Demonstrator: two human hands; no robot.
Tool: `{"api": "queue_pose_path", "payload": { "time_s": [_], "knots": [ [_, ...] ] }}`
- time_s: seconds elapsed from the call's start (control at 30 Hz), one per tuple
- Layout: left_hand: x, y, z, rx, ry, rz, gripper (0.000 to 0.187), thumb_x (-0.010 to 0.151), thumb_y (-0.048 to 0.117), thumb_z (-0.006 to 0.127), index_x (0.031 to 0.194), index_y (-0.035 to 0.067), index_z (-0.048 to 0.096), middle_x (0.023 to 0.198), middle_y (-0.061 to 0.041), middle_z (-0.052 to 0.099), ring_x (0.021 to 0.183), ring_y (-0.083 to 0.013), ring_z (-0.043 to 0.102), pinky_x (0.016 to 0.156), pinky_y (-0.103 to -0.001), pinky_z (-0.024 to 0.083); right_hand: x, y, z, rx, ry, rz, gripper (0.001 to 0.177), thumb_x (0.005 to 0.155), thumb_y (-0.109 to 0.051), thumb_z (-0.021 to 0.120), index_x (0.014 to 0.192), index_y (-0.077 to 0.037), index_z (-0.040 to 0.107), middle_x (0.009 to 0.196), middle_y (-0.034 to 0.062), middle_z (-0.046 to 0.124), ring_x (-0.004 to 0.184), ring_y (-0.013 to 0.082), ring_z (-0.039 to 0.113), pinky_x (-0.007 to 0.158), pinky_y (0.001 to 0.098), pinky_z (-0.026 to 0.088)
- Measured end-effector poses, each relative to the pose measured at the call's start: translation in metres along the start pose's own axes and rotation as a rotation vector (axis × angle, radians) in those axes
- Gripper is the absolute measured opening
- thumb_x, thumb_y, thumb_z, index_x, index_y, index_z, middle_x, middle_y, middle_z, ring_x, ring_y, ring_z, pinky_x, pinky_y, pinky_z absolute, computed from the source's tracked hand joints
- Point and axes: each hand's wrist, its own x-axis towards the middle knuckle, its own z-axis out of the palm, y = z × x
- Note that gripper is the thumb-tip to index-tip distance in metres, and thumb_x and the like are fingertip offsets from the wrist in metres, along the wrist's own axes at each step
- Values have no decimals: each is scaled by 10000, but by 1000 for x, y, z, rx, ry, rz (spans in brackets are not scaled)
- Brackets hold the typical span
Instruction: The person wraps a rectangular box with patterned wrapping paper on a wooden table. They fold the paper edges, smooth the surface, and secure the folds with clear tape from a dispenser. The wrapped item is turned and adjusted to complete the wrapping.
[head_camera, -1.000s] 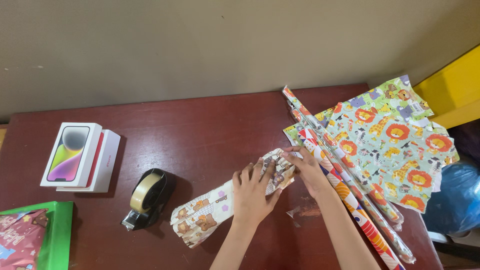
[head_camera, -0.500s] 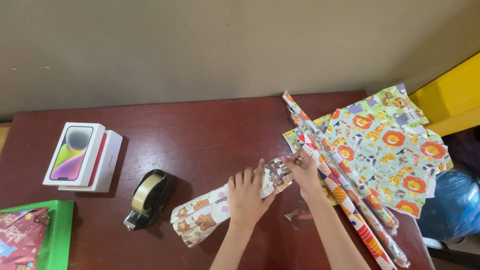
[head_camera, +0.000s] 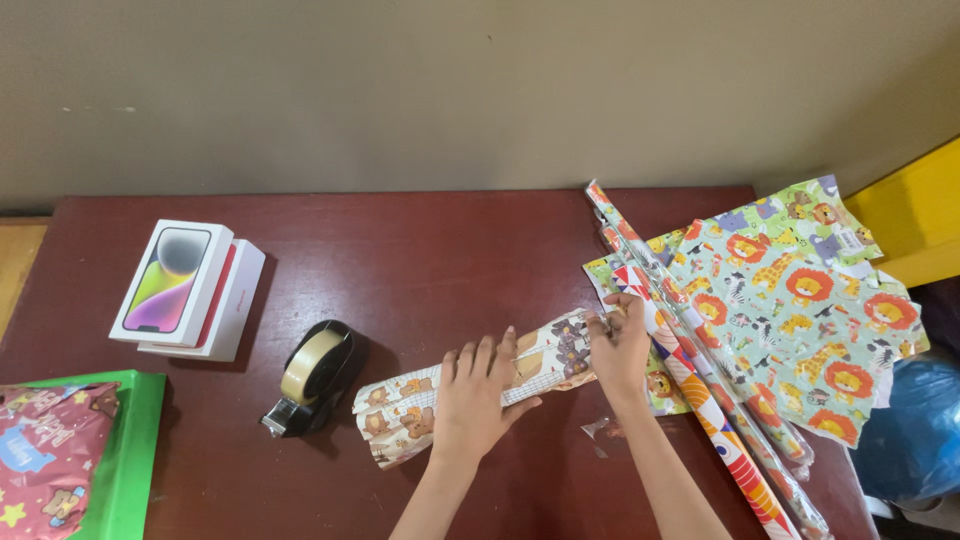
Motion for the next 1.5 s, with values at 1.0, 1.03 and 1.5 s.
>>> {"api": "queue_pose_path", "payload": {
  "time_s": [1.0,1.03,1.5],
  "knots": [
    [-95,-64,-29,-599,554,-714,867,852,523,738,1480,14,428,1461,-180,449,1365,-222,394,1129,-450,360,-73,-42,94,-598,-251,-736,407,994,-364,536,1184,-61,731,1210,133,724,1225,296,614,1158,496,332],
    [-95,-75,-28,-847,492,-824,780,881,486,706,1457,15,469,1429,-168,519,1333,-205,464,1116,-420,385,-74,-41,94,-587,-242,-748,390,990,-357,548,1149,-56,739,1173,125,734,1187,295,629,1142,496,350],
    [-88,-111,-3,-1524,269,-1025,335,956,229,692,1170,-24,739,1001,-82,756,887,-133,679,806,-294,528,-76,-50,81,-496,-271,-1230,465,971,-386,586,1378,-162,610,1300,99,687,1186,267,640,1097,483,380]
  ]
}}
